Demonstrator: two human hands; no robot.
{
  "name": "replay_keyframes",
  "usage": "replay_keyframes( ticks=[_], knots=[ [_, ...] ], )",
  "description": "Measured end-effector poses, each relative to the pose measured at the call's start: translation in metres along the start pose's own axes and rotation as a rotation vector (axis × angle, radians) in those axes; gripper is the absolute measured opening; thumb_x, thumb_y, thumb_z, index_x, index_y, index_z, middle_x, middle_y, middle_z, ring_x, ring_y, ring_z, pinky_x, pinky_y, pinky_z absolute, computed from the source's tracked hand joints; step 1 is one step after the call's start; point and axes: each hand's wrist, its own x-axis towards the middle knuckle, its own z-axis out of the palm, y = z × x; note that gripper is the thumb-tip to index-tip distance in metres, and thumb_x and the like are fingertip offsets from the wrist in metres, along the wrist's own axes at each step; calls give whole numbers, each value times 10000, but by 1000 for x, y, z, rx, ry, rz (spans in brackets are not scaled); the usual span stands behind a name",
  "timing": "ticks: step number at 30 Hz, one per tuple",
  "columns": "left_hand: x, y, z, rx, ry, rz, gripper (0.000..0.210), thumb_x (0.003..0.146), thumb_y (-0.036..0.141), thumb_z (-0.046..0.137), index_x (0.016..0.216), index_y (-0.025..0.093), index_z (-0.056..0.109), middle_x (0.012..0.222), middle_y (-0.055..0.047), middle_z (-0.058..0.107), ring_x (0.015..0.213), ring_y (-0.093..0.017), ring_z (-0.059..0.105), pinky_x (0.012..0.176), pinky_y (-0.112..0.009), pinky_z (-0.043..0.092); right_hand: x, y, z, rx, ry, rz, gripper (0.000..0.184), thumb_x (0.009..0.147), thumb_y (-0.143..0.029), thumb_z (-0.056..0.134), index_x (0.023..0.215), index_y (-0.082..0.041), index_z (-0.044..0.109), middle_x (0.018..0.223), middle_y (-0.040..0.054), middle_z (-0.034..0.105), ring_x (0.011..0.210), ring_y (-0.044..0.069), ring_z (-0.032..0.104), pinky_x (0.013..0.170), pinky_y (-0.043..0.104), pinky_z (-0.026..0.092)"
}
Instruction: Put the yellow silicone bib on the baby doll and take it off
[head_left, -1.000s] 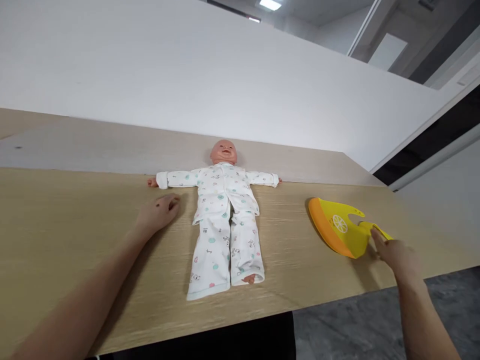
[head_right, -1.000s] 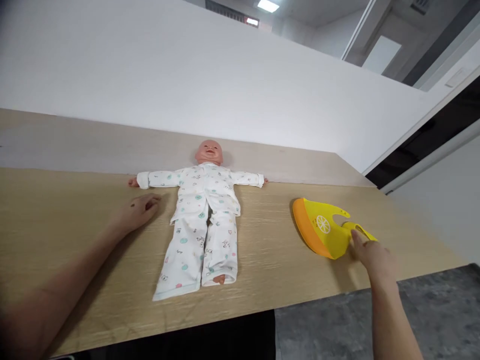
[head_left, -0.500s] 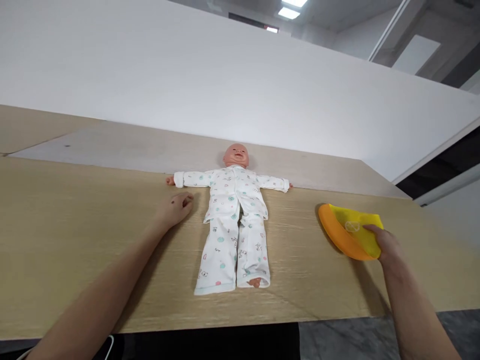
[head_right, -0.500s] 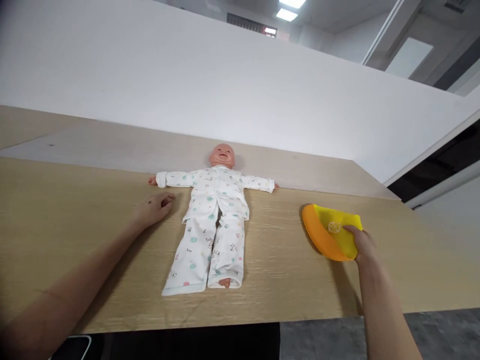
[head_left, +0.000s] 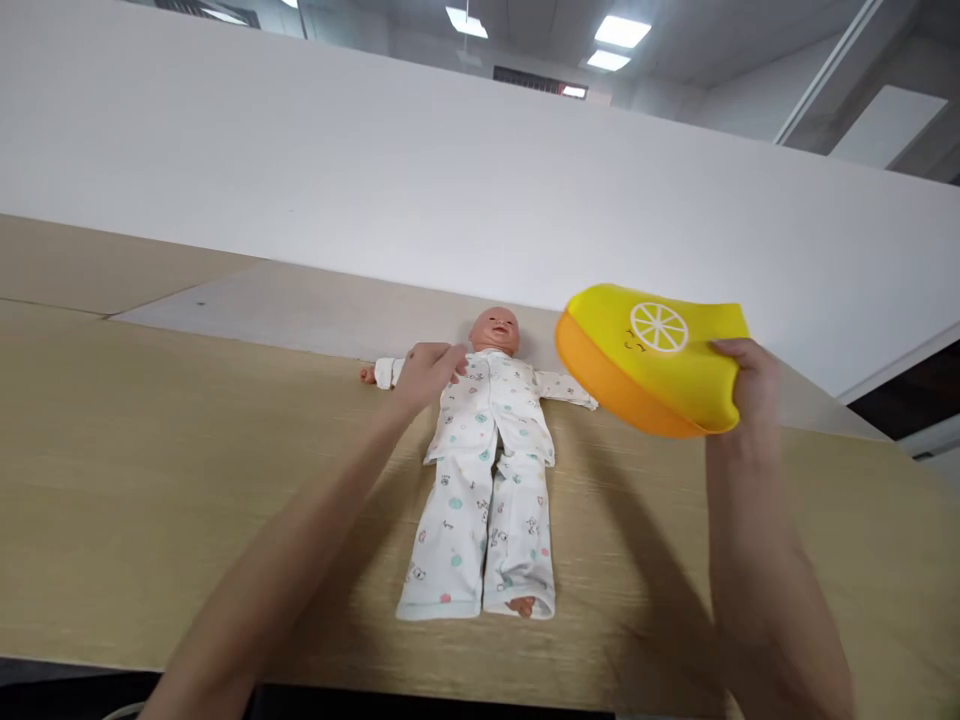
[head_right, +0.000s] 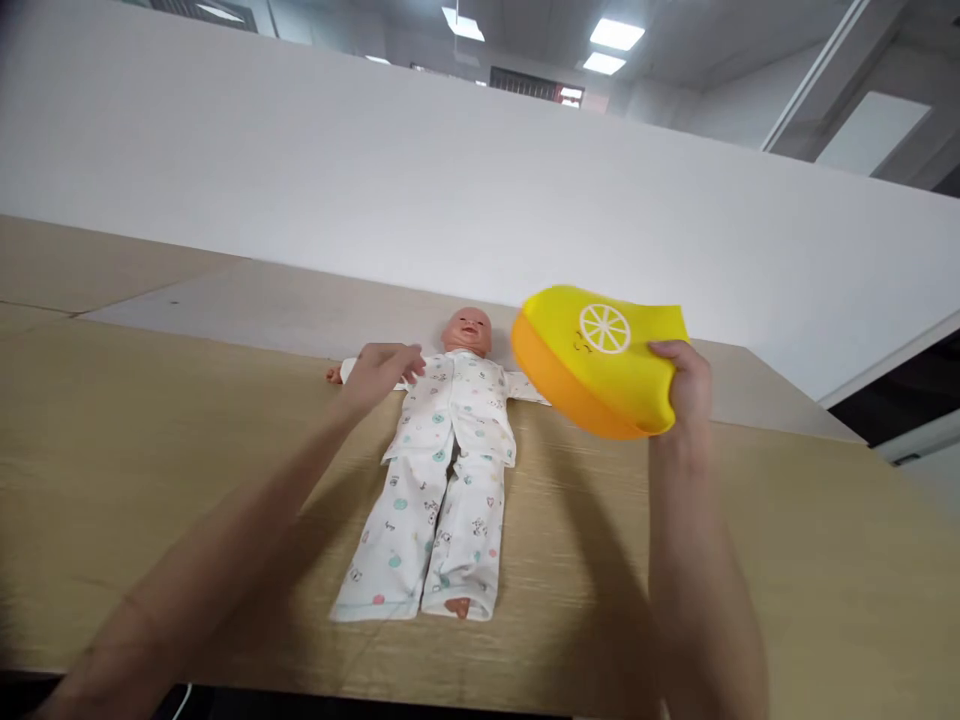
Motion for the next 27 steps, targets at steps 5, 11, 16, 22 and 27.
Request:
replay_keyframes(
  ticks=[5, 11, 16, 22, 27],
  knots=[
    [31, 10, 10, -552, -343, -225, 761, 768, 791, 296, 773, 144, 695, 837, -157, 728, 843, -289, 685, 791, -379, 526, -12, 14, 64, 225, -335, 153, 394, 607, -266, 527, 970, -183, 658, 914, 49, 695, 776, 201, 670, 682, 307, 549],
    [34, -12, -7, -941, -298, -184, 577, 837, 650, 364, 914, 167, 670, 881, -93, 731, 1074, -314, 634, 937, -428, 500, -18, 46, 107, 193, -577, 352, 424, 607, -263, 569, 1018, -206, 660, 865, 29, 699, 850, 223, 668, 736, 322, 553],
    [36, -15, -18, -932, -202, -258, 234, 719, 283, 593, 895, 147, 667, 871, -81, 729, 1050, -332, 640, 949, -455, 508, -16, 60, 115, -24, -568, 235, 521, 738, -366, 405, 1176, -177, 616, 935, 84, 688, 1000, 244, 639, 809, 339, 525],
    [31, -3, -11, -886, -185, -213, 318, 634, 231, 561, 926, 157, 662, 932, -73, 719, 1105, -345, 606, 934, -455, 519, -17, 63, 116, -129, -308, 24, 637, 882, -541, 172, 1276, -180, 518, 1185, 107, 617, 1120, 236, 587, 886, 335, 493],
    [27, -11, -12, -709, -101, -222, 414, 648, 336, 455, 970, 153, 641, 881, -102, 708, 1136, -368, 574, 849, -470, 542, -15, 67, 112, 206, -429, -65, 518, 800, -347, 470, 1314, -302, 418, 1404, 3, 476, 1220, 200, 528, 956, 348, 478]
  ],
)
